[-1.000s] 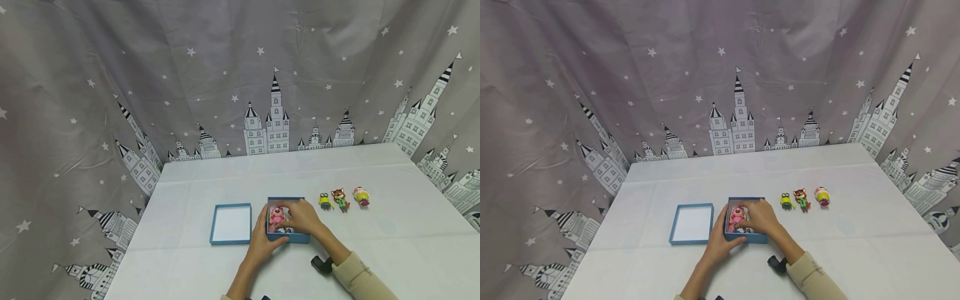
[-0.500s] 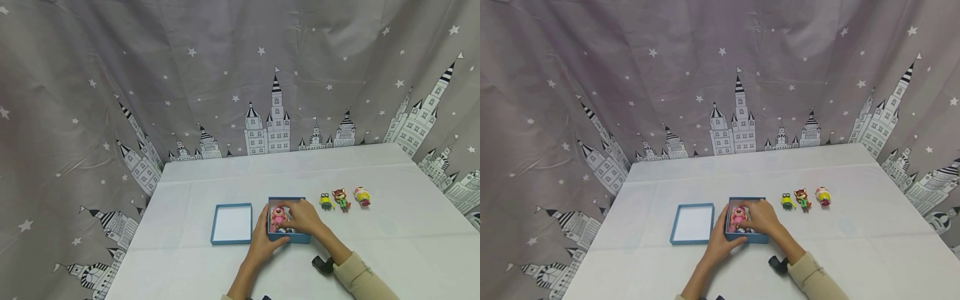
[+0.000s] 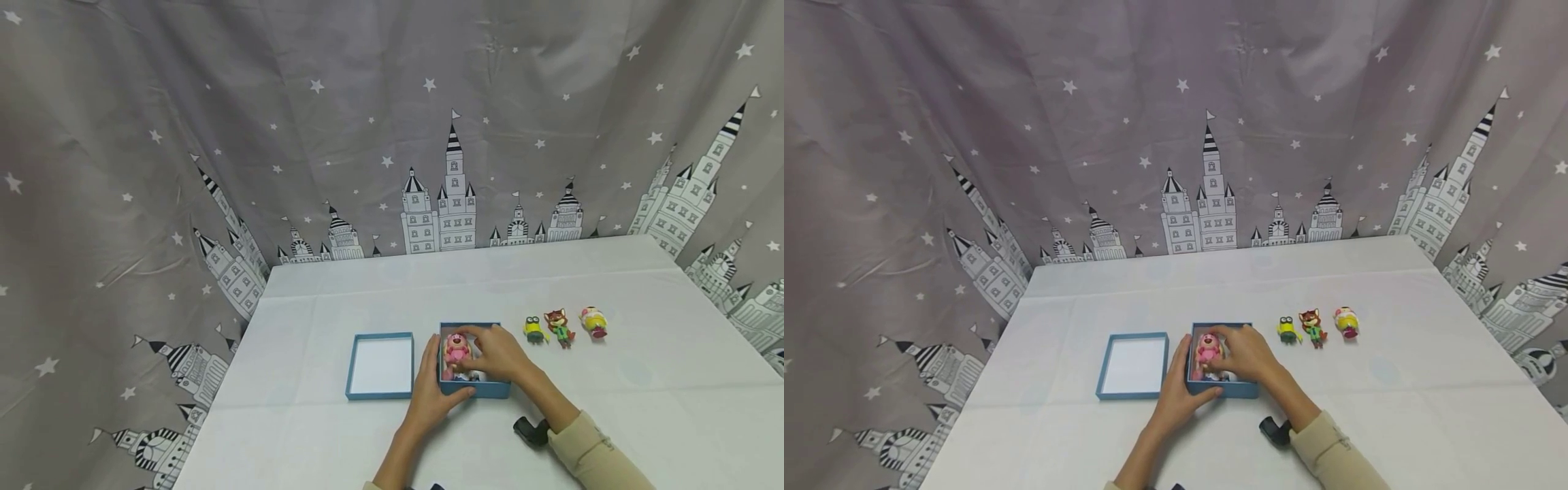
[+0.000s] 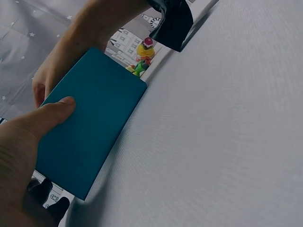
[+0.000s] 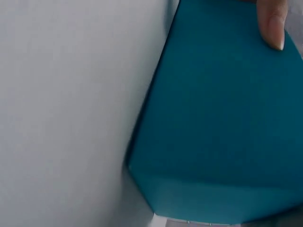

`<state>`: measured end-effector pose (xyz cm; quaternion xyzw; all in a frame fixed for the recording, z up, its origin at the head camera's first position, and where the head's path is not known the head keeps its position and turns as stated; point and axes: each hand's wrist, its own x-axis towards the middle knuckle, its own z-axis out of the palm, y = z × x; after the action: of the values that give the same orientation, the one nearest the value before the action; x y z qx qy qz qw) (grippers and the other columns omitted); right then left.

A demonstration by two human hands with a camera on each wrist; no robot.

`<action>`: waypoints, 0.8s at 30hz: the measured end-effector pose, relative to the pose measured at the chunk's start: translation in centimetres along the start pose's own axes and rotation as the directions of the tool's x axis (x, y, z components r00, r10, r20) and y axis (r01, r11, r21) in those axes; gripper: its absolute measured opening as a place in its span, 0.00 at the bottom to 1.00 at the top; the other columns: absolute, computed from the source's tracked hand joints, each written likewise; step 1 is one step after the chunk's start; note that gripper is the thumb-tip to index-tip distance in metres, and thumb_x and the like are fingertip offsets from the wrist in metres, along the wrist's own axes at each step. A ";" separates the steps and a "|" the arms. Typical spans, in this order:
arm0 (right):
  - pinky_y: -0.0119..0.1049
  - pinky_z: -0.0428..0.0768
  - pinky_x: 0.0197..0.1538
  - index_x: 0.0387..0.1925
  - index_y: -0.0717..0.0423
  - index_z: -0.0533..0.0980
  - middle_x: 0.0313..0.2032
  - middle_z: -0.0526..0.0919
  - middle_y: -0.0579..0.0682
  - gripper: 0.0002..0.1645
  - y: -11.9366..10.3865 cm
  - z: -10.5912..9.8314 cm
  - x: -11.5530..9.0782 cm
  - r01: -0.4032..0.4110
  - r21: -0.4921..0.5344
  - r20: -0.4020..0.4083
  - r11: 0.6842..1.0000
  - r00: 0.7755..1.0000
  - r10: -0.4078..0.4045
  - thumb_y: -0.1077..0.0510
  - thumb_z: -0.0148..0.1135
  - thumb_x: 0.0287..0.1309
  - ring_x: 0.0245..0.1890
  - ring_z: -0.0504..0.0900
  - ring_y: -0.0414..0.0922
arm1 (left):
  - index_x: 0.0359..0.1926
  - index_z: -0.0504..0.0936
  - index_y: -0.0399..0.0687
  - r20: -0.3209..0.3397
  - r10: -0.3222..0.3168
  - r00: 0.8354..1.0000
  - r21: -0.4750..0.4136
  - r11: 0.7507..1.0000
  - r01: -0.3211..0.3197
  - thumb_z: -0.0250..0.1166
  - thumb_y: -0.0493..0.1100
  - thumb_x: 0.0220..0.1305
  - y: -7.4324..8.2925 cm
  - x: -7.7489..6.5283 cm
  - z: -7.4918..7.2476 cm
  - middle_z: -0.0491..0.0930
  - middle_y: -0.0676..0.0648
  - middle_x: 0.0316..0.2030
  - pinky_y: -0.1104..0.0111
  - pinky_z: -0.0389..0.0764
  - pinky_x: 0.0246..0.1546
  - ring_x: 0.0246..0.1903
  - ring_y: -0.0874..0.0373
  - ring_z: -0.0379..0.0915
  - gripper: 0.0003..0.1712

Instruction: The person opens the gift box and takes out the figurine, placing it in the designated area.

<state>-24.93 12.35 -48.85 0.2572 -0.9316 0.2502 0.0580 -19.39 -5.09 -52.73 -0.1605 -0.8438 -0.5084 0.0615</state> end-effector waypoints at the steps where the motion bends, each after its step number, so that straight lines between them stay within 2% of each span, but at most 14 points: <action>1: 0.26 0.52 0.16 0.52 0.52 0.76 0.10 0.58 0.37 0.36 0.0 -0.2 0.0 -0.005 0.013 0.004 1.000 1.000 0.005 0.40 0.71 0.41 0.12 0.53 0.34 | 0.71 0.45 0.44 -0.003 0.001 1.000 0.005 1.000 -0.001 0.71 0.59 0.47 0.0 0.0 0.0 0.46 0.43 0.70 0.48 0.58 0.61 0.67 0.44 0.47 0.60; 4: 0.26 0.53 0.17 0.53 0.53 0.75 0.11 0.59 0.37 0.36 0.1 -0.6 0.1 -0.005 0.036 0.009 0.999 1.000 0.005 0.42 0.71 0.42 0.14 0.54 0.34 | 0.71 0.46 0.46 -0.013 0.009 1.000 0.026 1.000 -0.009 0.71 0.59 0.47 0.0 0.0 0.1 0.44 0.40 0.70 0.45 0.59 0.60 0.66 0.41 0.45 0.59; 7: 0.29 0.59 0.22 0.52 0.54 0.75 0.12 0.59 0.37 0.35 0.1 -1.3 0.2 0.019 0.035 -0.023 0.999 1.000 -0.018 0.43 0.71 0.42 0.16 0.55 0.35 | 0.71 0.48 0.50 -0.020 0.020 1.000 0.039 0.999 -0.019 0.71 0.59 0.46 0.0 -0.1 0.1 0.44 0.38 0.70 0.43 0.60 0.58 0.66 0.38 0.46 0.58; 9: 0.33 0.66 0.29 0.51 0.54 0.76 0.11 0.58 0.37 0.34 0.0 -1.9 0.2 0.034 0.035 -0.052 0.999 0.998 -0.032 0.43 0.71 0.42 0.16 0.54 0.35 | 0.71 0.49 0.51 -0.024 0.024 0.999 0.043 0.999 -0.023 0.71 0.59 0.46 0.0 -0.1 0.1 0.44 0.38 0.69 0.43 0.60 0.58 0.65 0.37 0.46 0.57; 11: 0.40 0.68 0.31 0.50 0.53 0.76 0.12 0.57 0.37 0.34 0.0 -2.6 0.1 0.043 0.041 -0.075 0.998 0.996 -0.040 0.43 0.71 0.41 0.16 0.54 0.36 | 0.71 0.49 0.51 -0.026 0.024 0.999 0.045 0.999 -0.022 0.71 0.59 0.46 0.0 -0.1 0.0 0.44 0.37 0.69 0.42 0.60 0.57 0.65 0.37 0.46 0.57; 12: 0.44 0.72 0.35 0.50 0.53 0.76 0.11 0.56 0.36 0.34 -0.1 -2.9 0.1 0.045 0.044 -0.084 0.998 0.996 -0.041 0.43 0.71 0.41 0.16 0.53 0.36 | 0.71 0.49 0.51 -0.027 0.021 0.999 0.045 0.999 -0.020 0.71 0.59 0.46 0.0 -0.1 0.0 0.45 0.37 0.69 0.43 0.60 0.58 0.65 0.38 0.46 0.57; 13: 0.44 0.72 0.34 0.50 0.52 0.76 0.11 0.56 0.36 0.34 0.0 -3.3 0.1 0.047 0.052 -0.089 0.998 0.995 -0.043 0.42 0.72 0.41 0.15 0.53 0.35 | 0.71 0.49 0.51 -0.028 0.018 0.999 0.046 0.999 -0.016 0.71 0.59 0.46 0.0 -0.1 -0.1 0.45 0.37 0.69 0.43 0.60 0.58 0.65 0.38 0.47 0.57; 15: 0.41 0.71 0.30 0.50 0.52 0.76 0.11 0.55 0.35 0.34 0.1 -4.1 -0.1 0.058 0.080 -0.099 0.995 0.994 -0.050 0.43 0.72 0.41 0.15 0.52 0.34 | 0.71 0.49 0.51 -0.028 0.011 1.000 0.047 0.999 -0.010 0.71 0.59 0.46 0.0 -0.2 -0.1 0.45 0.37 0.69 0.42 0.60 0.57 0.65 0.37 0.47 0.58; 16: 0.37 0.67 0.26 0.50 0.51 0.76 0.11 0.54 0.35 0.34 0.1 -4.5 -0.2 0.061 0.097 -0.100 0.993 0.994 -0.051 0.43 0.72 0.41 0.15 0.52 0.34 | 0.71 0.49 0.51 -0.028 0.008 1.000 0.046 0.999 -0.007 0.71 0.59 0.46 0.0 -0.2 -0.1 0.45 0.37 0.69 0.42 0.60 0.57 0.65 0.37 0.47 0.58; 18: 0.32 0.65 0.24 0.51 0.51 0.76 0.10 0.54 0.34 0.33 0.3 -5.4 -0.5 0.069 0.125 -0.109 0.990 0.993 -0.055 0.45 0.73 0.41 0.14 0.51 0.33 | 0.71 0.49 0.51 -0.029 0.006 1.000 0.043 0.999 -0.004 0.71 0.59 0.46 0.0 -0.2 -0.1 0.45 0.37 0.69 0.42 0.60 0.57 0.65 0.37 0.47 0.58; 19: 0.31 0.58 0.22 0.51 0.51 0.76 0.10 0.53 0.34 0.32 0.4 -5.8 -0.6 0.070 0.139 -0.112 0.988 0.992 -0.054 0.46 0.73 0.41 0.14 0.51 0.33 | 0.71 0.49 0.51 -0.030 0.005 1.000 0.040 0.999 -0.004 0.72 0.59 0.45 0.0 -0.3 -0.1 0.45 0.37 0.69 0.42 0.60 0.57 0.65 0.37 0.47 0.58; 24: 0.30 0.57 0.21 0.51 0.49 0.76 0.12 0.55 0.36 0.32 1.2 -8.2 -2.2 0.001 0.128 -0.129 0.992 0.991 0.015 0.47 0.73 0.42 0.16 0.54 0.35 | 0.72 0.48 0.51 -0.026 -0.001 1.000 0.035 0.999 0.002 0.72 0.59 0.45 -0.1 -0.3 0.0 0.45 0.38 0.69 0.43 0.59 0.58 0.65 0.38 0.47 0.59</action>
<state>-23.79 18.28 -42.73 0.2404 -0.9088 0.3257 0.1011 -19.17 -5.21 -52.82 -0.1523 -0.8518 -0.4955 0.0749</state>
